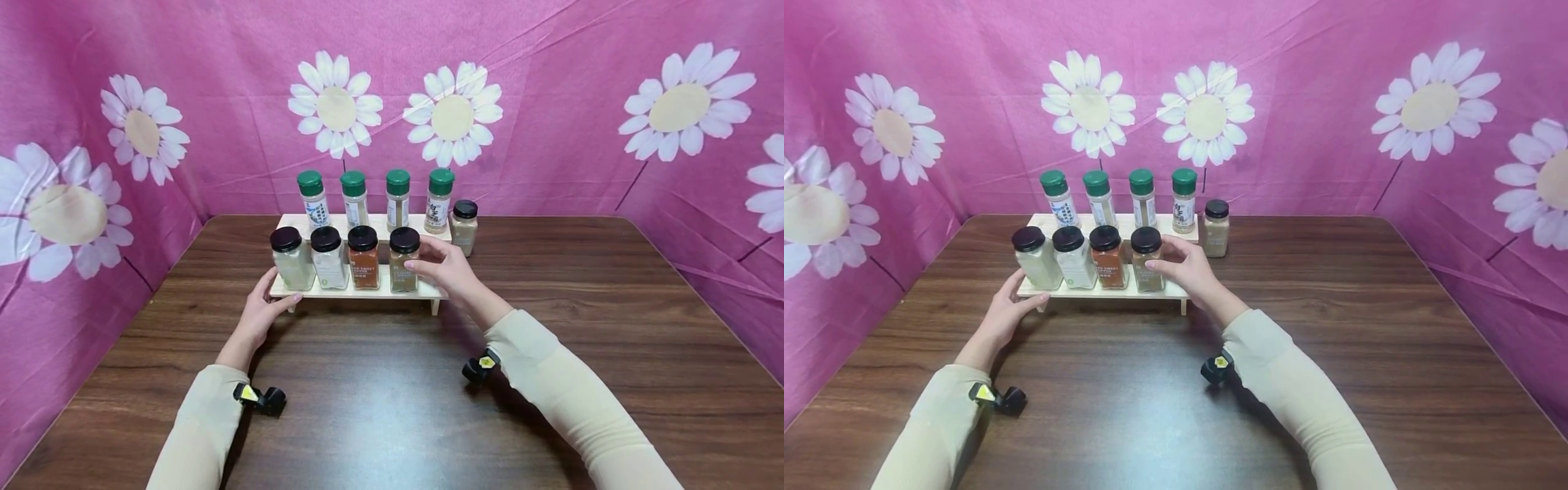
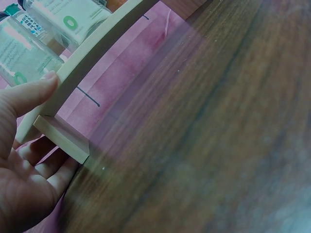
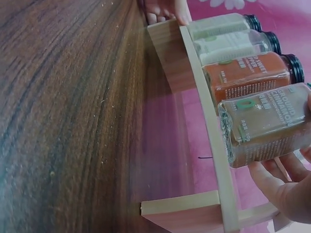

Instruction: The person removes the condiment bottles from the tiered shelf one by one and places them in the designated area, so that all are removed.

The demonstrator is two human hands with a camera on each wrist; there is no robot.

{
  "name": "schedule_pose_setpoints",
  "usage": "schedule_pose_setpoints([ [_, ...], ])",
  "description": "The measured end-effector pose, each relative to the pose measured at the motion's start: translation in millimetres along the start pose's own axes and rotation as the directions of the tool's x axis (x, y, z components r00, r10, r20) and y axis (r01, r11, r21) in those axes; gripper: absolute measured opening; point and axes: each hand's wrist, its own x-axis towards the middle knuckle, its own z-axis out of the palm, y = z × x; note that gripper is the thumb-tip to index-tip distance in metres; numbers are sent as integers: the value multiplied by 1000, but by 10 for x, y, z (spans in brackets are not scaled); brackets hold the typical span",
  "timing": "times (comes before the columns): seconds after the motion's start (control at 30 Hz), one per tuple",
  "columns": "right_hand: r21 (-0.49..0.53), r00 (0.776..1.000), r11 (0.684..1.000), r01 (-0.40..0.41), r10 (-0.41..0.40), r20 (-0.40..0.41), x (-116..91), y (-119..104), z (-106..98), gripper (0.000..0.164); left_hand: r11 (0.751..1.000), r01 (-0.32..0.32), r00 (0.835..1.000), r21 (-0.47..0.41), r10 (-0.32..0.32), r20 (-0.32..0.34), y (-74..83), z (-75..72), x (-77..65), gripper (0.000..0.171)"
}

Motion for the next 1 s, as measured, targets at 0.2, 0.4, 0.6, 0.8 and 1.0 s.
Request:
schedule_pose_setpoints([
  [0.2,39,998,998,49,-51,47,-28,16,-73,51,1000,2,1000,2,-2,2,1,0,4,73],
  [0.4,-31,999,999,30,-29,21,-108,-96,-82,50,1000,10,1000,8,-10,3,2,-3,5,73],
  [0.6,-81,998,995,51,-48,37,-149,-129,-174,47,1000,4,1000,-4,-4,3,-9,0,7,72],
  [0.8,-46,998,998,42,-40,39,-196,-162,-342,47,1000,-3,1000,-7,3,2,-15,-2,7,72],
  [1.0,-38,998,998,50,-49,35,-261,-202,-554,40,1000,-6,1000,-3,6,4,-13,-4,14,72],
])
